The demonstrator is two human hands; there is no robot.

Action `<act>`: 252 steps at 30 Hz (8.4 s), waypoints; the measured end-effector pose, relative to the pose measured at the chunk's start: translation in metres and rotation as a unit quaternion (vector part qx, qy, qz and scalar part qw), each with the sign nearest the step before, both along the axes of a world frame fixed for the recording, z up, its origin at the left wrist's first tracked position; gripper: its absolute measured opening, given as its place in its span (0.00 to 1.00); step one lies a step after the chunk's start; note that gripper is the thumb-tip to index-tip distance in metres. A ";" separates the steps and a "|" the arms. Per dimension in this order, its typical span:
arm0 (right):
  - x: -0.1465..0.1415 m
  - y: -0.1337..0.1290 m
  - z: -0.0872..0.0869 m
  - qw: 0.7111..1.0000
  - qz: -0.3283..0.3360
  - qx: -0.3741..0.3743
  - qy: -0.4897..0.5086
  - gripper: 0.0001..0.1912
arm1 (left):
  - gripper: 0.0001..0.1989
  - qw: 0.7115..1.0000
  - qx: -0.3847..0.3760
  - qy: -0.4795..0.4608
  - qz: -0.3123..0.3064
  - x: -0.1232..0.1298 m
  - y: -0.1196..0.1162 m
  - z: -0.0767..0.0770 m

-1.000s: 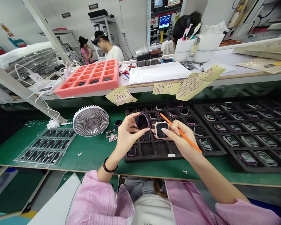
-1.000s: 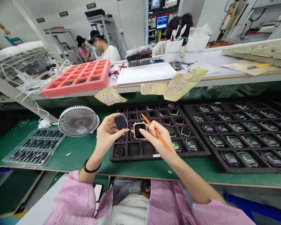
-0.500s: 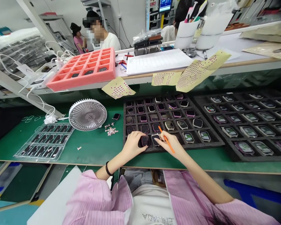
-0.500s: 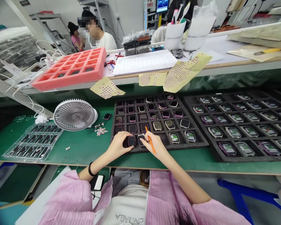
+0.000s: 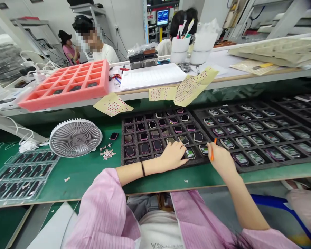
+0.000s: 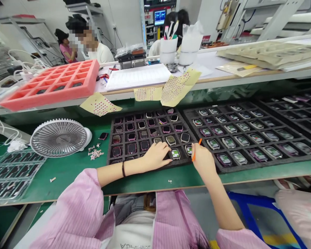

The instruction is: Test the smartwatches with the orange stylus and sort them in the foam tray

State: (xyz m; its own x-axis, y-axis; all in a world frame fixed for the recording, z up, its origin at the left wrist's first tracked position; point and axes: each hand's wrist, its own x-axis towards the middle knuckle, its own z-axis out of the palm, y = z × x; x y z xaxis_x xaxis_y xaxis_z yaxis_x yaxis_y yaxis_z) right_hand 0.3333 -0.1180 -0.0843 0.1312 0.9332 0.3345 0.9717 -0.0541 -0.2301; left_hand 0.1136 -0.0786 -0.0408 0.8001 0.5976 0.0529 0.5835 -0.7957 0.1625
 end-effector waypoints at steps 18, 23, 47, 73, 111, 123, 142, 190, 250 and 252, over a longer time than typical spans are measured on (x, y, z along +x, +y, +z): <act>0.019 0.033 -0.004 0.955 0.032 -0.127 0.265 0.11 | 0.21 0.903 -0.370 -0.215 0.039 0.025 0.051 -0.007; 0.027 0.031 0.003 0.910 0.047 -0.147 0.385 0.15 | 0.17 0.578 -0.690 -0.421 0.111 -0.017 0.054 0.013; -0.128 0.123 0.103 0.669 0.287 -0.207 0.653 0.19 | 0.24 0.405 -0.578 -0.694 0.142 -0.118 0.069 0.038; -0.143 0.115 0.093 0.663 0.334 -0.218 0.634 0.18 | 0.16 0.727 -0.354 -0.526 0.264 -0.133 0.071 0.051; -0.140 0.099 0.111 0.664 0.356 -0.238 0.613 0.25 | 0.29 0.737 -0.414 -0.513 0.149 -0.154 0.043 0.089; -0.141 0.100 0.110 0.619 0.411 -0.222 0.631 0.26 | 0.29 0.756 -0.376 -0.526 0.098 -0.155 0.042 0.084; -0.145 0.109 0.099 0.677 0.371 -0.217 0.598 0.22 | 0.20 0.784 -0.324 -0.506 0.159 -0.141 0.060 0.065; -0.146 0.113 0.098 0.709 0.307 -0.186 0.607 0.20 | 0.19 0.787 -0.319 -0.486 0.208 -0.134 0.063 0.056; -0.150 0.115 0.095 0.741 0.240 -0.158 0.606 0.21 | 0.18 0.753 -0.349 -0.486 0.273 -0.129 0.068 0.049; -0.150 0.116 0.094 0.739 0.239 -0.158 0.609 0.21 | 0.17 0.753 -0.358 -0.480 0.272 -0.130 0.069 0.049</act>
State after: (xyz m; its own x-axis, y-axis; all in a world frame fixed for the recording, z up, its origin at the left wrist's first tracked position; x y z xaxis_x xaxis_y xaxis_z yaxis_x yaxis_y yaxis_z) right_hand 0.1831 -0.0019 0.0093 -0.2139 0.9768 -0.0043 -0.0216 -0.0091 -0.9997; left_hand -0.0159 -0.0100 0.0084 0.2255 0.9734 -0.0410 0.1315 0.0113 0.9913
